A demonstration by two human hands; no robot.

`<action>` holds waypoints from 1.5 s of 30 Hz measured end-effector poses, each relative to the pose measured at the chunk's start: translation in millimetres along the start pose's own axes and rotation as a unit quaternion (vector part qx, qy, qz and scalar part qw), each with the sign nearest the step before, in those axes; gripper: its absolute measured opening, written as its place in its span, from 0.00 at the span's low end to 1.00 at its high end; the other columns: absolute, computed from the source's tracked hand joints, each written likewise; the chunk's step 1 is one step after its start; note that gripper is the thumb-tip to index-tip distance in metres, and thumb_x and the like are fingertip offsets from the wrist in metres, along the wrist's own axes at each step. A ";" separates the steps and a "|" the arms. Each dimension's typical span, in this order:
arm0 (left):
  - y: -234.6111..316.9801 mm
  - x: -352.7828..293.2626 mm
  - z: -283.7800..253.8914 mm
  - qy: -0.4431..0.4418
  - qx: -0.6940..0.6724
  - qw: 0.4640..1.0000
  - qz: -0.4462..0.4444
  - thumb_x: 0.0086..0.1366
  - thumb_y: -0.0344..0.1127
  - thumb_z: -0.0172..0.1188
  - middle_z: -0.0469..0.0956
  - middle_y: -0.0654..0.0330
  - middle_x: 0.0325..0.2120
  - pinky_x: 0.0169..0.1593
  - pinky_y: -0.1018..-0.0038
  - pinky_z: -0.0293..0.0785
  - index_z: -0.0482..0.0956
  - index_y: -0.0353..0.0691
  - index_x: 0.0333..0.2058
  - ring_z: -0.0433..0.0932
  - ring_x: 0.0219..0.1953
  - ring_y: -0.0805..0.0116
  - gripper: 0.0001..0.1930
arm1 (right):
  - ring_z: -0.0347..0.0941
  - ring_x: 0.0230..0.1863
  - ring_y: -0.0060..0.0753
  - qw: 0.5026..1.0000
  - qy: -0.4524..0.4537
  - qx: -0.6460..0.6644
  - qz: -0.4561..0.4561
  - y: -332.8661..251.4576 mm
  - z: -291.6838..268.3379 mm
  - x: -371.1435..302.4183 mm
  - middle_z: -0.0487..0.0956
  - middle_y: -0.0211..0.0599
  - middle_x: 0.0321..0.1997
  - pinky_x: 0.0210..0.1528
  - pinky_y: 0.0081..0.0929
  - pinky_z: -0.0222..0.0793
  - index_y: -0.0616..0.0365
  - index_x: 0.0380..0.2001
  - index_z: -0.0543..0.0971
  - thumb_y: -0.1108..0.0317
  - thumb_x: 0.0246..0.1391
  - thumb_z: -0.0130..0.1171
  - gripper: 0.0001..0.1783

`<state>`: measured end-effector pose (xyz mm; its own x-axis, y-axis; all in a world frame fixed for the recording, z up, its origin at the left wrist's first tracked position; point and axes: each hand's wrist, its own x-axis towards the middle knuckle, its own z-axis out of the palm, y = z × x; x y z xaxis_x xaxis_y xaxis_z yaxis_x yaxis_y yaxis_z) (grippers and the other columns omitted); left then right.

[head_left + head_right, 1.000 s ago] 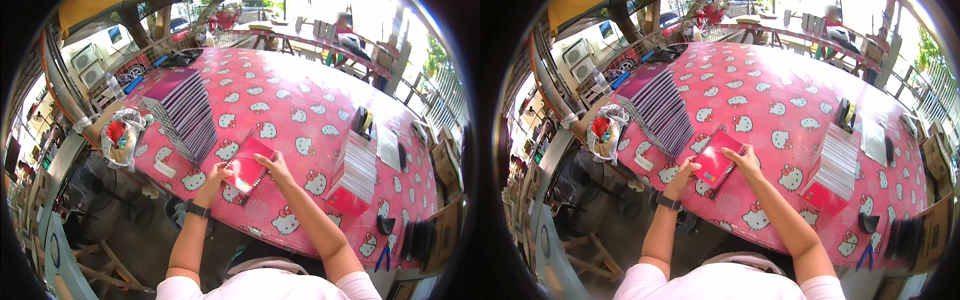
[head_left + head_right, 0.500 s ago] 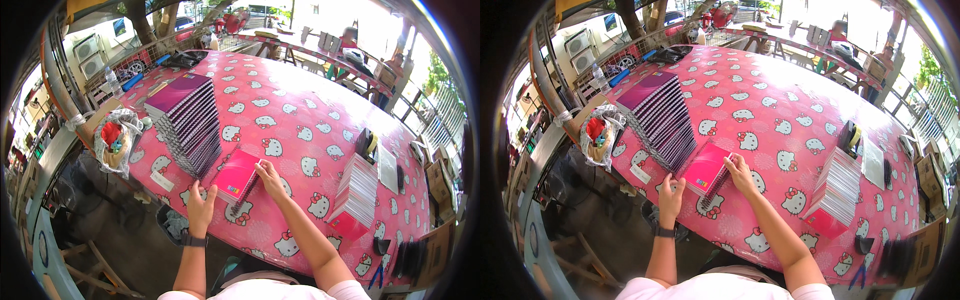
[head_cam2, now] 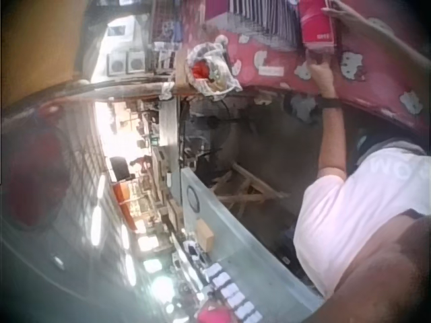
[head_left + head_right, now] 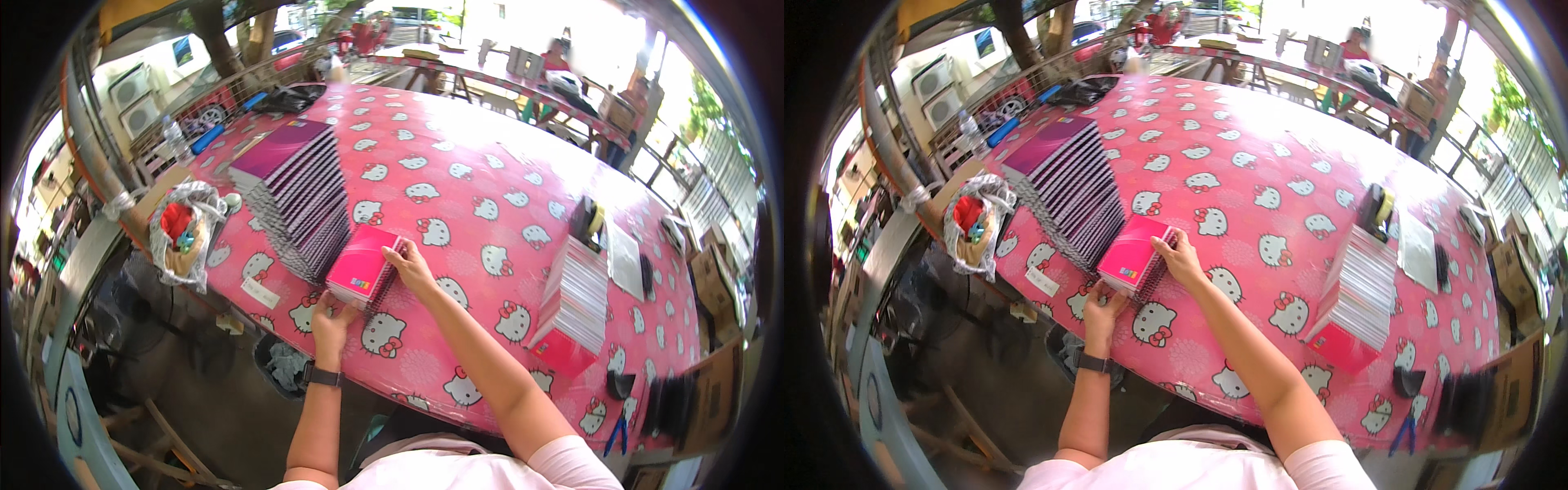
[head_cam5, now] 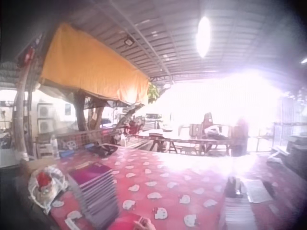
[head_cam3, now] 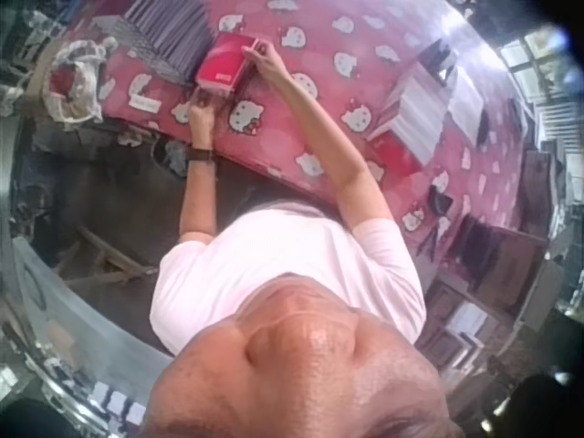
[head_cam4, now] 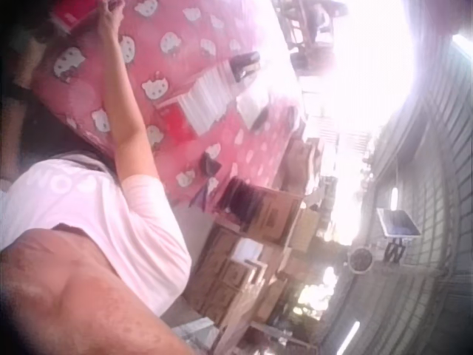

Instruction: The person assembles small spiral-bound notebooks by inserting metal spiral coils into pre-punched holes on the covers and pages. They use pliers to close the coil ends and place finished notebooks into a stack. The work occurs at a table with a pink Hello Kitty tablecloth in a semi-outdoor workspace.

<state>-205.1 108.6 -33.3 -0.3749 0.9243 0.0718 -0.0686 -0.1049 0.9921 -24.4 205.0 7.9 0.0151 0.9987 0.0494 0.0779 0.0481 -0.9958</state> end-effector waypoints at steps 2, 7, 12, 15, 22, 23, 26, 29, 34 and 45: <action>18.9 -11.4 12.9 -0.048 -0.088 0.994 -0.051 0.57 0.36 0.67 0.70 0.53 0.47 0.42 0.72 0.76 0.62 0.27 0.56 0.75 0.43 0.66 0.33 | 0.67 0.55 0.50 0.998 0.035 -0.046 -0.032 4.4 -14.6 -8.9 0.70 0.58 0.54 0.57 0.39 0.63 0.62 0.61 0.59 0.47 0.51 0.63 0.43; 22.3 -41.4 -18.0 0.085 0.127 0.980 0.130 0.60 0.34 0.62 0.62 0.52 0.54 0.49 0.68 0.68 0.62 0.33 0.57 0.67 0.47 0.62 0.29 | 0.71 0.47 0.48 0.935 -0.031 -0.204 -0.287 -62.5 -90.3 -114.2 0.76 0.44 0.46 0.51 0.38 0.67 0.57 0.49 0.73 0.64 0.48 0.64 0.23; 51.2 -101.8 15.8 0.053 0.098 0.967 0.230 0.57 0.26 0.56 0.59 0.56 0.57 0.53 0.68 0.63 0.62 0.37 0.58 0.62 0.56 0.65 0.28 | 0.72 0.44 0.41 0.863 0.118 -0.437 -0.225 -71.7 -237.7 -216.9 0.79 0.35 0.39 0.45 0.37 0.67 0.55 0.39 0.78 0.71 0.43 0.66 0.16; 70.0 -129.2 54.0 -0.017 0.107 0.957 0.268 0.55 0.25 0.55 0.59 0.57 0.57 0.55 0.67 0.60 0.64 0.37 0.55 0.61 0.57 0.64 0.26 | 0.69 0.48 0.39 0.793 0.196 -0.554 -0.162 -65.8 -277.2 -251.4 0.76 0.33 0.43 0.50 0.37 0.64 0.53 0.37 0.77 0.67 0.40 0.68 0.17; 91.7 -172.2 137.4 -0.207 0.045 0.933 0.290 0.49 0.27 0.62 0.62 0.53 0.55 0.57 0.64 0.60 0.70 0.40 0.47 0.60 0.59 0.57 0.24 | 0.68 0.47 0.36 0.781 0.241 -0.544 -0.191 -41.6 -296.8 -241.0 0.74 0.31 0.38 0.50 0.38 0.62 0.51 0.34 0.76 0.66 0.41 0.67 0.15; 89.8 -173.9 146.0 -0.227 0.064 0.923 0.303 0.49 0.27 0.62 0.63 0.53 0.55 0.57 0.63 0.59 0.70 0.40 0.48 0.60 0.59 0.57 0.24 | 0.69 0.46 0.37 0.782 0.247 -0.537 -0.200 -38.9 -296.1 -240.1 0.75 0.31 0.37 0.50 0.38 0.62 0.52 0.33 0.76 0.66 0.41 0.67 0.14; 90.6 -177.7 170.9 -0.284 0.095 0.900 0.315 0.48 0.28 0.65 0.64 0.52 0.56 0.60 0.63 0.59 0.69 0.39 0.49 0.61 0.59 0.58 0.26 | 0.70 0.43 0.37 0.783 0.281 -0.509 -0.221 -43.3 -296.2 -244.1 0.75 0.32 0.34 0.47 0.36 0.64 0.53 0.31 0.75 0.67 0.42 0.66 0.12; 101.4 -182.5 203.5 -0.334 0.060 0.896 0.287 0.49 0.31 0.68 0.66 0.51 0.54 0.59 0.64 0.60 0.70 0.39 0.49 0.64 0.58 0.61 0.27 | 0.71 0.41 0.39 0.804 0.239 -0.494 -0.229 -67.0 -290.6 -259.5 0.75 0.32 0.33 0.44 0.35 0.67 0.54 0.30 0.74 0.68 0.41 0.66 0.12; 75.6 -171.2 214.5 -0.522 0.016 0.852 0.043 0.55 0.31 0.68 0.76 0.58 0.40 0.48 0.75 0.70 0.72 0.38 0.44 0.73 0.44 0.73 0.19 | 0.73 0.38 0.34 0.884 0.168 -0.361 -0.243 -80.0 -265.1 -286.2 0.75 0.32 0.32 0.41 0.33 0.69 0.57 0.32 0.75 0.69 0.43 0.66 0.12; 28.4 -186.2 198.6 -0.534 -0.046 0.841 -0.070 0.57 0.25 0.66 0.75 0.65 0.32 0.43 0.81 0.70 0.70 0.40 0.35 0.72 0.36 0.78 0.12 | 0.72 0.45 0.35 0.847 0.393 -0.284 -0.217 -33.6 -291.1 -319.4 0.77 0.38 0.39 0.48 0.33 0.66 0.57 0.43 0.76 0.61 0.50 0.64 0.18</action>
<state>46.4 6.3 1.9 0.6839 0.7274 0.0553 -0.1333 0.0500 0.9898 258.4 -121.1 48.0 0.5037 0.5577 0.6598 0.7094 0.1688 -0.6843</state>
